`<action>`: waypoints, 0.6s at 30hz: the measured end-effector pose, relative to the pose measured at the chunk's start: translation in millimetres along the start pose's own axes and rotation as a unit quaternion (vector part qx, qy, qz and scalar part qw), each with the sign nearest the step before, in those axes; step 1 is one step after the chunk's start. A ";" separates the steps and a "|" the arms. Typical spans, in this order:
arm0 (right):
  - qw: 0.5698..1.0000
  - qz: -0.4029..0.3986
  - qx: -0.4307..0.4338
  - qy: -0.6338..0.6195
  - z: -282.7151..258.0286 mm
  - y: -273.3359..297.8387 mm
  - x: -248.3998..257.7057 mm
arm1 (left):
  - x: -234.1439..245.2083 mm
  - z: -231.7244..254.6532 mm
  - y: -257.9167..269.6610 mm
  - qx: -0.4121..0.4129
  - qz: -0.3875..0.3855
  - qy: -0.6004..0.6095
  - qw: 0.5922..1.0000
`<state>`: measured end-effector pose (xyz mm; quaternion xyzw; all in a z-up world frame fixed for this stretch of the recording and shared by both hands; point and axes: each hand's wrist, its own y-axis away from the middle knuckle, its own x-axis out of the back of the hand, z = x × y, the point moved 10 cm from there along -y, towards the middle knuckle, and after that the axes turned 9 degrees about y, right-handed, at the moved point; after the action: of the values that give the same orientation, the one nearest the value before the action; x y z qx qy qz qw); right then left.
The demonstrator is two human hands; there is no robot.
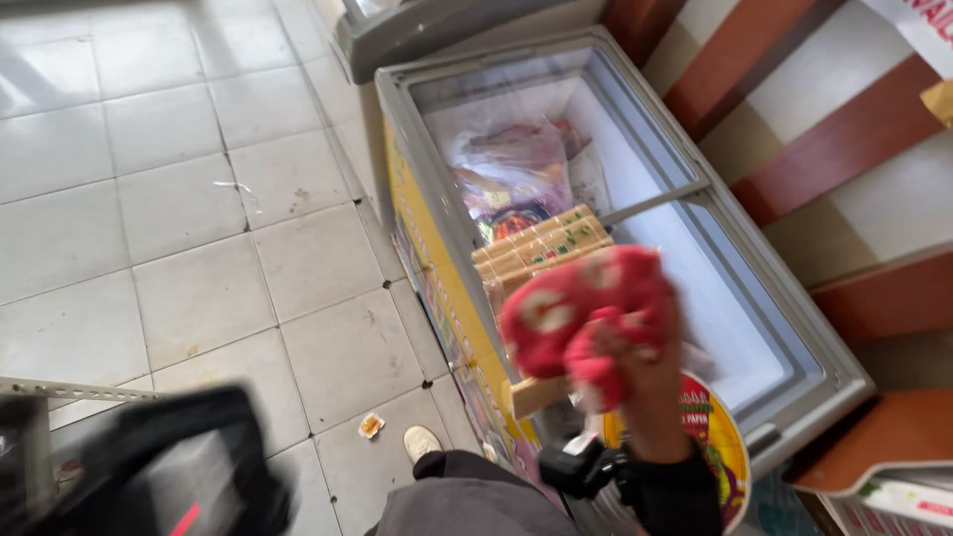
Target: The person wipes sealed packaged food items, including a chili powder bag, rice paper packs, and bamboo sushi rolling mats, with a pink cloth, then arranges the wiped packages on a store shelf. They carry items between a shelf and a chest freezer while wiping each package.
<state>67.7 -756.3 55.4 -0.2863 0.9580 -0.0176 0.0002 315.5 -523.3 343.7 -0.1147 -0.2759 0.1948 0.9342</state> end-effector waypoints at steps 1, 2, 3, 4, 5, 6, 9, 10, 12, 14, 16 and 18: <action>0.996 0.048 0.069 0.031 -34.4 5.2 22.6 | -34.5 -37.2 -1.5 0.004 -0.011 0.005 1.000; 0.984 0.096 0.138 0.064 -69.1 12.8 43.3 | -74.5 -69.7 -1.2 0.007 -0.021 0.009 1.000; 0.983 0.102 0.135 0.065 -76.1 15.8 55.0 | -104.6 -106.4 -3.8 0.009 -0.031 0.012 0.999; 0.960 0.160 0.170 0.157 -93.1 24.1 72.3 | -137.9 -141.6 -2.2 0.011 -0.040 0.015 0.999; 0.924 0.211 0.199 0.247 -109.2 34.9 85.6 | -174.8 -174.7 7.6 0.018 -0.049 0.018 0.998; 0.925 0.213 0.193 0.249 -97.2 40.2 106.0 | -208.2 -199.6 17.0 0.021 -0.054 0.021 0.998; 0.923 0.246 0.188 0.228 -70.2 56.9 145.3 | -304.1 -271.7 42.3 0.107 -0.182 -0.018 0.977; 0.930 0.260 0.172 0.194 -65.1 61.1 148.7 | -322.8 -278.5 47.8 0.118 -0.201 -0.030 0.972; 0.934 0.275 0.160 0.165 -61.1 67.3 151.9 | -358.6 -286.2 58.0 0.124 -0.218 -0.036 0.967; 0.941 0.284 0.131 0.131 -54.4 64.6 151.7 | -380.0 -284.6 55.9 0.081 -0.183 -0.062 0.978; 0.944 0.285 0.124 0.114 -40.7 63.6 154.8 | -394.8 -290.4 58.3 0.087 -0.188 -0.078 0.975; 0.949 0.279 0.113 0.096 -29.5 58.4 156.2 | -400.4 -295.2 58.7 0.099 -0.190 -0.094 0.972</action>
<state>-95.3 -792.2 84.4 -0.0024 0.9868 -0.1524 -0.0542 154.1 -673.3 -106.1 0.0520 -0.3584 0.0497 0.9308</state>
